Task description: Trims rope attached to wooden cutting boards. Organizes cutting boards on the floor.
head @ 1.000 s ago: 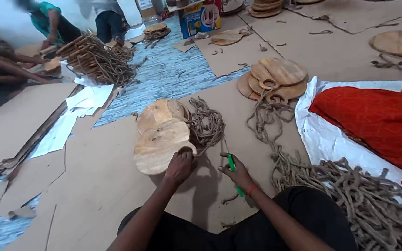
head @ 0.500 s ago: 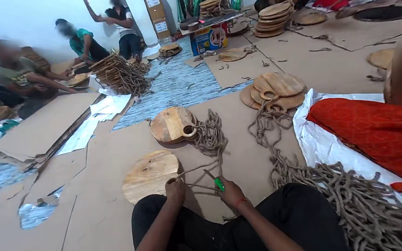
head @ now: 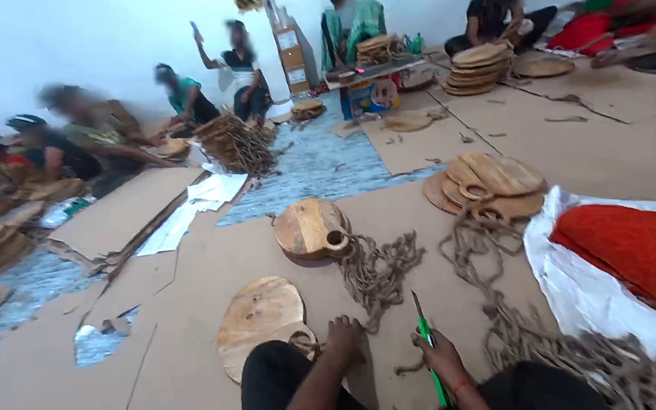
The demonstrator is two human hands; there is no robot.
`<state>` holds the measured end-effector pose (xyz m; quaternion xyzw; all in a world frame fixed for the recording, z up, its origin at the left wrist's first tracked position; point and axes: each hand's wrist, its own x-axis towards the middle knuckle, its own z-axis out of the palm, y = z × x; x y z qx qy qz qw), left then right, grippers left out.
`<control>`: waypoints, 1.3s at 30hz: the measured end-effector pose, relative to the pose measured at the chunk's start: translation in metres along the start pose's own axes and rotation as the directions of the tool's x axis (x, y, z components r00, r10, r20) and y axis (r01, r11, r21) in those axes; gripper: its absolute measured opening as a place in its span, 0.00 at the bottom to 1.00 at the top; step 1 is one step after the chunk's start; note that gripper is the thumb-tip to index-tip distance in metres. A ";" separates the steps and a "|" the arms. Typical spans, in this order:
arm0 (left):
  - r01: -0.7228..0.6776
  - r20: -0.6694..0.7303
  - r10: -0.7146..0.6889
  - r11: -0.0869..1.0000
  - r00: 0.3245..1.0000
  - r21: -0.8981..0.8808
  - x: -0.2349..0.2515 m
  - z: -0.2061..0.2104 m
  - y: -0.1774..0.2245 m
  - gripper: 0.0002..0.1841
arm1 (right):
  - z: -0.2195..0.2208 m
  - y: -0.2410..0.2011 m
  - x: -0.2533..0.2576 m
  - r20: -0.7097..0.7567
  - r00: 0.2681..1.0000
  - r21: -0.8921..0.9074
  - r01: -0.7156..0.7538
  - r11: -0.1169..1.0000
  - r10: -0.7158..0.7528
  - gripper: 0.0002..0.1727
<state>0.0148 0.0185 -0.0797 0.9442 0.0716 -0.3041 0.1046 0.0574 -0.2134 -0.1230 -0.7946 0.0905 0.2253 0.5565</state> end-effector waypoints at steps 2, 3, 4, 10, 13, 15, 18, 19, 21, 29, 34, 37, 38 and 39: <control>-0.013 -0.062 0.011 0.999 0.998 -0.046 0.010 0.006 0.024 0.42 | 0.003 0.006 0.001 0.004 0.999 -0.047 0.034 0.998 -0.034 0.25; -0.015 -0.092 0.008 0.997 0.996 -0.076 0.017 0.009 0.037 0.41 | 0.003 0.007 0.000 0.004 0.999 -0.058 0.048 0.997 -0.048 0.26; -0.010 -0.101 -0.002 0.993 0.995 -0.115 0.019 0.010 0.049 0.41 | 0.002 0.006 -0.002 0.001 0.998 -0.058 0.056 0.997 -0.056 0.26; -0.080 0.000 0.084 0.948 0.996 -0.309 0.014 0.017 0.070 0.24 | 0.001 0.005 -0.008 -0.087 0.996 0.038 -0.020 0.999 0.023 0.28; -0.178 -0.073 0.163 0.868 0.984 -0.463 -0.008 0.006 0.059 0.22 | 0.001 0.012 0.004 -0.222 0.970 0.044 -0.094 0.995 0.102 0.35; -0.203 -0.158 0.132 0.740 0.979 -0.641 -0.025 0.003 0.048 0.26 | -0.001 0.011 0.007 -0.310 0.945 0.009 -0.108 0.994 0.105 0.42; -0.193 -0.220 0.024 0.577 0.975 -0.794 -0.044 0.001 0.041 0.36 | -0.002 0.004 -0.001 -0.375 0.927 -0.135 -0.080 0.988 0.024 0.48; -0.215 -0.250 0.013 0.557 0.968 -0.802 -0.047 0.000 0.042 0.33 | -0.002 0.003 -0.004 -0.359 0.933 -0.169 -0.033 0.985 -0.030 0.45; -0.311 -0.343 0.064 0.600 0.937 -0.738 -0.047 -0.001 0.044 0.23 | 0.001 0.004 -0.009 -0.245 0.963 -0.155 0.073 0.985 -0.110 0.35; -0.408 -0.129 0.391 0.821 0.911 -0.398 -0.051 0.006 0.063 0.24 | 0.017 -0.013 -0.025 0.172 0.976 0.625 -0.214 0.751 0.134 0.20; -0.212 -0.135 0.180 0.932 0.974 -0.292 -0.043 0.001 0.054 0.31 | -0.023 -0.020 -0.005 -0.069 0.990 0.839 -0.009 0.545 0.122 0.14; -0.212 -0.157 0.176 0.944 0.972 -0.252 -0.035 0.003 0.048 0.27 | -0.032 -0.030 -0.011 -0.119 0.989 0.891 0.068 0.448 0.086 0.14; -0.275 -0.198 0.226 0.921 0.954 -0.274 -0.034 0.006 0.049 0.29 | -0.029 -0.034 -0.016 -0.105 0.993 0.899 0.072 0.432 0.052 0.14; -0.355 -0.257 0.286 0.889 0.923 -0.289 -0.033 0.011 0.053 0.32 | -0.025 -0.038 -0.022 -0.079 0.997 0.899 0.070 0.431 0.004 0.12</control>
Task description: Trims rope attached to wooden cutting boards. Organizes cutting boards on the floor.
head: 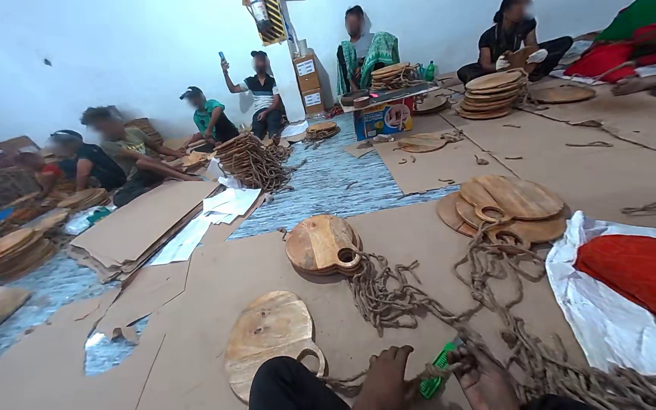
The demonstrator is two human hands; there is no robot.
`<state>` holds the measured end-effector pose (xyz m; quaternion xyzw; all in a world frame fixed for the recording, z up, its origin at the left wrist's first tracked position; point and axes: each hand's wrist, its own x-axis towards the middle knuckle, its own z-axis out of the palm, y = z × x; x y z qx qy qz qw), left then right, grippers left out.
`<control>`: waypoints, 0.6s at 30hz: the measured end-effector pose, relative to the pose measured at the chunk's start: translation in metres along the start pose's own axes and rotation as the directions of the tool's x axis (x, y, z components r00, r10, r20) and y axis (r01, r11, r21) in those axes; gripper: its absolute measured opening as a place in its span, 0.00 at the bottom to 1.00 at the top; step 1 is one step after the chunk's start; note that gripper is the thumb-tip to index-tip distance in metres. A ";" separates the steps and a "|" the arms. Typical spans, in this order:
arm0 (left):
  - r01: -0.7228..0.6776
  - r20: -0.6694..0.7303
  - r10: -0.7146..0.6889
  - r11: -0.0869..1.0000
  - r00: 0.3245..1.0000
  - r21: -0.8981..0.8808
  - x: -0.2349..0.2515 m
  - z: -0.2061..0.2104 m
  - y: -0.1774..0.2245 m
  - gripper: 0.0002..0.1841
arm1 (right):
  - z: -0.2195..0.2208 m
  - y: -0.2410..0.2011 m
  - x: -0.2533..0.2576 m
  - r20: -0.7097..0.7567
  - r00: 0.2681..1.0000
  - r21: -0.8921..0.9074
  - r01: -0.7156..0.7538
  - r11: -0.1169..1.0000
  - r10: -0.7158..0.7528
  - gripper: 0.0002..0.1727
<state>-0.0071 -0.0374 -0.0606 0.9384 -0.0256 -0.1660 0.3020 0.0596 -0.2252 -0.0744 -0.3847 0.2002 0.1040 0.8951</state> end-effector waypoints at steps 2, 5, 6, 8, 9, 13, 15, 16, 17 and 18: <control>-0.151 -0.075 0.145 0.985 0.987 -0.087 -0.001 0.011 0.011 0.34 | 0.010 0.012 -0.015 0.105 0.994 -0.025 0.005 1.000 -0.002 0.11; -0.120 -0.020 0.119 0.987 0.993 -0.109 0.003 0.019 0.019 0.24 | 0.016 0.026 -0.027 0.118 0.993 -0.029 0.001 1.000 0.003 0.13; -0.080 0.034 0.081 0.996 0.996 -0.048 0.006 0.018 0.016 0.21 | 0.016 0.025 -0.025 0.083 0.996 -0.001 -0.025 1.000 0.025 0.14; -0.042 0.067 0.036 0.995 0.997 0.093 0.011 0.016 0.010 0.20 | 0.016 0.019 -0.022 -0.019 0.998 0.027 -0.067 0.997 0.067 0.18; -0.032 0.064 0.024 0.991 0.998 0.132 0.011 0.014 0.008 0.19 | 0.017 0.017 -0.023 -0.069 0.994 0.040 -0.088 0.995 0.090 0.19; -0.045 0.023 0.041 0.979 0.999 0.200 0.013 0.014 0.002 0.18 | 0.028 0.002 -0.047 -0.156 0.967 0.107 -0.186 0.977 0.201 0.25; -0.078 -0.064 0.091 0.978 0.994 0.192 0.012 0.017 -0.002 0.20 | 0.039 0.001 -0.069 -0.146 0.967 0.130 -0.190 0.973 0.208 0.26; -0.107 -0.122 0.130 0.978 0.984 0.178 0.011 0.018 -0.004 0.20 | 0.046 0.000 -0.080 -0.140 0.970 0.143 -0.180 0.973 0.200 0.26; -0.143 -0.167 0.169 0.977 0.971 0.157 0.009 0.018 -0.005 0.19 | 0.053 0.000 -0.090 -0.143 0.973 0.142 -0.163 0.976 0.183 0.26; -0.171 -0.172 0.193 0.976 0.966 0.135 0.008 0.017 -0.005 0.18 | 0.060 0.000 -0.100 -0.151 0.975 0.129 -0.144 0.981 0.163 0.26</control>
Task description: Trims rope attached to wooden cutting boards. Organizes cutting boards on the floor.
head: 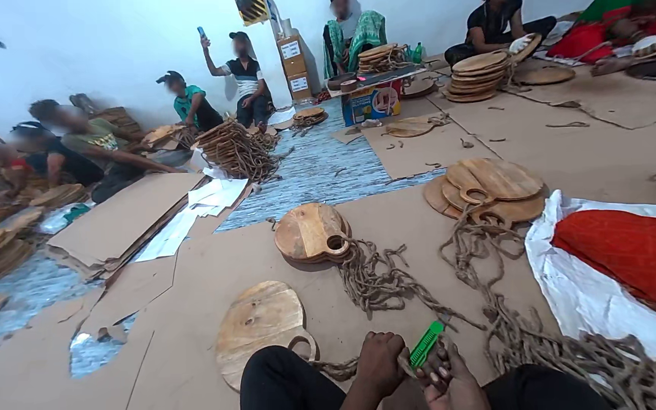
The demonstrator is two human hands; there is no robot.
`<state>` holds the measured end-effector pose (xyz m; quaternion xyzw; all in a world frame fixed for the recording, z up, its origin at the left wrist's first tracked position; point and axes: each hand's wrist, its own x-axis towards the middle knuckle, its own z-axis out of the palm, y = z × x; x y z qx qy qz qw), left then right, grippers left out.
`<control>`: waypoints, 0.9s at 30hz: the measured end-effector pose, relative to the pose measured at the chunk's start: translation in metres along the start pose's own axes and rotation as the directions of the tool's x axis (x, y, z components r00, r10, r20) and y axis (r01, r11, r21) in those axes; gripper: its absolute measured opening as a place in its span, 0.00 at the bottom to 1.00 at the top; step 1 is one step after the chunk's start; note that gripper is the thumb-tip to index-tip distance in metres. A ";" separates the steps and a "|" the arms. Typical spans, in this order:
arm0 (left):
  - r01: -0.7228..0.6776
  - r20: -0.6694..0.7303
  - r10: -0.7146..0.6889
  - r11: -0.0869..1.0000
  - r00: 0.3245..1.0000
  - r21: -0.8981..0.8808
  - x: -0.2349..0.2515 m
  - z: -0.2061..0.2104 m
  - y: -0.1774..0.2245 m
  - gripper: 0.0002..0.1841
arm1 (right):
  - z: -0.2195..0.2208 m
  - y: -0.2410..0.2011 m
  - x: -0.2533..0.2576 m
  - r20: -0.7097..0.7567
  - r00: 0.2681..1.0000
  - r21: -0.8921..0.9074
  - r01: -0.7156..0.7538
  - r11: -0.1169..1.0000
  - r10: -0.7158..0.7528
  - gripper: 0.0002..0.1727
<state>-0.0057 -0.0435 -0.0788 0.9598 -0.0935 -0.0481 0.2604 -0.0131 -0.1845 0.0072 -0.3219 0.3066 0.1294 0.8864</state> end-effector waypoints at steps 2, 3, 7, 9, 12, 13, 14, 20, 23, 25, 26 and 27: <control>-0.023 0.042 0.026 0.998 0.999 -0.057 -0.002 -0.003 -0.001 0.18 | 0.009 0.006 -0.019 -0.006 0.998 -0.053 0.057 0.997 -0.058 0.26; -0.038 0.029 0.041 0.996 0.999 -0.086 -0.002 -0.002 -0.002 0.19 | 0.013 0.010 -0.027 0.002 0.996 -0.084 0.092 0.992 -0.092 0.25; -0.050 -0.095 0.040 0.994 0.995 -0.100 -0.007 -0.001 -0.001 0.18 | 0.022 0.021 -0.042 0.066 0.978 -0.147 0.204 0.968 -0.196 0.25; 0.132 -0.023 -0.137 0.980 0.990 -0.148 -0.003 -0.022 0.004 0.19 | 0.037 0.012 -0.027 0.188 0.963 -0.297 0.242 0.924 -0.192 0.23; 0.334 0.019 -0.355 0.856 0.935 -0.394 0.003 -0.030 0.000 0.18 | 0.064 -0.033 0.024 0.266 0.964 -0.574 0.166 0.802 -0.009 0.19; 0.318 -0.027 -0.376 0.818 0.926 -0.480 0.002 -0.028 -0.002 0.17 | 0.067 -0.049 0.047 0.241 0.971 -0.635 0.148 0.758 0.012 0.18; 0.298 -0.064 -0.392 0.785 0.918 -0.543 0.003 -0.027 -0.004 0.18 | 0.064 -0.065 0.074 0.240 0.971 -0.725 0.184 0.664 -0.007 0.20; 0.554 0.186 -0.602 0.512 0.776 -0.657 0.009 -0.008 -0.019 0.23 | -0.031 -0.094 0.153 0.122 0.979 -0.989 0.105 -0.106 -0.165 0.31; 0.551 0.183 -0.617 0.483 0.766 -0.680 0.017 -0.008 -0.016 0.18 | -0.049 -0.049 0.135 0.065 0.986 -0.966 0.023 -0.256 -0.154 0.32; 0.507 0.137 -0.615 0.481 0.777 -0.715 0.016 -0.006 -0.016 0.17 | -0.044 -0.018 0.126 0.044 0.985 -0.976 0.007 -0.219 -0.165 0.41; 0.486 0.114 -0.618 0.476 0.778 -0.733 0.015 -0.005 -0.017 0.17 | -0.042 -0.006 0.125 0.030 0.984 -0.977 -0.009 -0.212 -0.177 0.45; 0.463 0.087 -0.625 0.471 0.776 -0.751 0.015 -0.006 -0.019 0.16 | -0.040 0.002 0.126 0.010 0.983 -0.977 -0.030 -0.211 -0.185 0.49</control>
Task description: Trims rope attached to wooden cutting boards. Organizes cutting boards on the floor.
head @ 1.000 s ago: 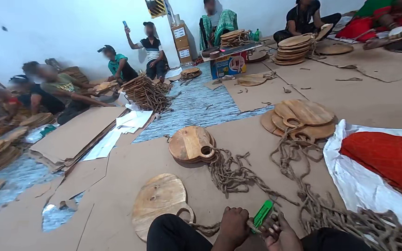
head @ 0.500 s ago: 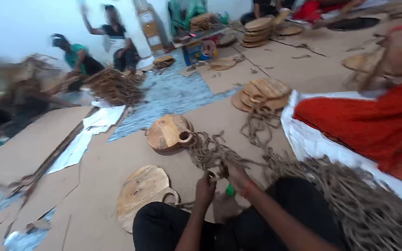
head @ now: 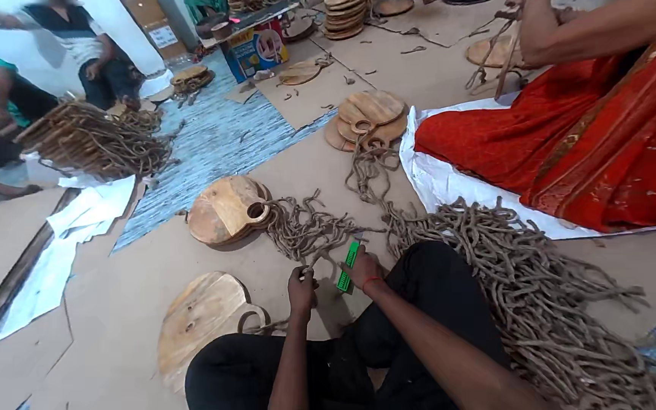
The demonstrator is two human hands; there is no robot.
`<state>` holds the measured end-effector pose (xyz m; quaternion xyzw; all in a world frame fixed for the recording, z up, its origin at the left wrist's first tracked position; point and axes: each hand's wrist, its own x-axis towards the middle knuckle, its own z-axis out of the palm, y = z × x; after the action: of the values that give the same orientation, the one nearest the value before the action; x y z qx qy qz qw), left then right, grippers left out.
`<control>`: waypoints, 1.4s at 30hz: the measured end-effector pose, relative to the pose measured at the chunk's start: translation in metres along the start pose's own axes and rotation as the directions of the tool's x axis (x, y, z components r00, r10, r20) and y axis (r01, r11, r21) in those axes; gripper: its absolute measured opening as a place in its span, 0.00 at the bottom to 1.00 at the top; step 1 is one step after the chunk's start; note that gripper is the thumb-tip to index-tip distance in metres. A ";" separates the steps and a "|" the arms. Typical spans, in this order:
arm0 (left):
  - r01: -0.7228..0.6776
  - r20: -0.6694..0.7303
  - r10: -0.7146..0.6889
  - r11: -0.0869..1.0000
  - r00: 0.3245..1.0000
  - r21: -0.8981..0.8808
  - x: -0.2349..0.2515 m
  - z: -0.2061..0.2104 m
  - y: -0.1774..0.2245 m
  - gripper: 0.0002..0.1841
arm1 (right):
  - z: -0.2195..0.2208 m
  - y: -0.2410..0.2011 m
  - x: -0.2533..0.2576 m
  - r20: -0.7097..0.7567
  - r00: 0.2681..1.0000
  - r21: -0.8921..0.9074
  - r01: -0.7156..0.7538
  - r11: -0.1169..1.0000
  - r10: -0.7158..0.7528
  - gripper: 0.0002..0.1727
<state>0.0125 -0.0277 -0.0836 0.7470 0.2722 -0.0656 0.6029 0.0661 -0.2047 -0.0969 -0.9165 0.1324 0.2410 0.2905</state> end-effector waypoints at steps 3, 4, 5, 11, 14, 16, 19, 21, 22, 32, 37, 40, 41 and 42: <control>-0.058 -0.093 0.047 0.992 0.995 -0.116 -0.003 -0.006 0.004 0.20 | 0.008 -0.009 0.007 -0.020 0.997 0.068 -0.079 0.995 0.081 0.52; -0.069 -0.123 0.050 0.985 0.991 -0.157 -0.006 -0.008 0.006 0.21 | 0.006 -0.008 0.008 -0.012 0.994 0.136 -0.104 0.985 0.107 0.49; -0.081 -0.152 0.052 0.978 0.987 -0.192 -0.007 -0.009 0.009 0.21 | 0.003 -0.008 0.007 0.022 0.990 0.247 -0.139 0.959 0.138 0.44; -0.181 -0.192 0.127 0.938 0.973 -0.295 0.000 -0.011 0.017 0.14 | 0.007 0.014 -0.049 0.382 0.924 0.843 -0.355 0.404 0.016 0.19; -0.201 -0.158 0.155 0.920 0.975 -0.337 -0.002 -0.011 0.018 0.13 | 0.009 0.012 -0.070 0.422 0.907 0.805 -0.368 0.465 -0.013 0.19; -0.213 -0.140 0.174 0.911 0.975 -0.352 -0.005 -0.012 0.018 0.13 | 0.011 0.007 -0.072 0.377 0.926 0.782 -0.305 0.544 -0.024 0.25; -0.227 -0.100 0.205 0.903 0.974 -0.364 -0.009 -0.014 0.021 0.14 | 0.011 0.005 -0.073 0.406 0.908 0.703 -0.235 0.672 -0.107 0.26; -0.225 -0.083 0.210 0.909 0.974 -0.351 -0.010 -0.014 0.022 0.13 | 0.017 0.008 -0.072 0.434 0.882 0.717 -0.217 0.662 -0.182 0.23; -0.214 -0.069 0.202 0.918 0.977 -0.334 -0.010 -0.014 0.023 0.13 | 0.018 0.008 -0.072 0.431 0.878 0.743 -0.214 0.635 -0.209 0.21; -0.075 0.232 0.088 0.995 0.969 -0.067 -0.009 -0.009 0.019 0.13 | 0.017 0.004 -0.056 0.262 0.913 0.815 -0.034 0.579 -0.314 0.20; -0.060 0.305 0.082 0.995 0.949 -0.082 -0.008 -0.009 0.018 0.11 | 0.019 0.003 -0.053 0.218 0.916 0.825 0.012 0.566 -0.337 0.22; -0.078 0.333 0.106 0.992 0.937 -0.098 -0.009 -0.009 0.019 0.11 | 0.019 0.002 -0.053 0.228 0.922 0.822 -0.010 0.570 -0.313 0.26; -0.088 0.347 0.120 0.990 0.930 -0.106 -0.009 -0.009 0.020 0.11 | 0.019 0.001 -0.052 0.236 0.923 0.815 -0.017 0.579 -0.305 0.28; -0.100 0.354 0.133 0.989 0.926 -0.110 -0.010 -0.009 0.021 0.12 | 0.019 0.001 -0.052 0.245 0.921 0.809 -0.021 0.588 -0.304 0.29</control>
<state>0.0118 -0.0251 -0.0588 0.7091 0.1148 -0.1532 0.6786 0.0142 -0.1885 -0.0840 -0.6365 0.0961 0.2944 0.7063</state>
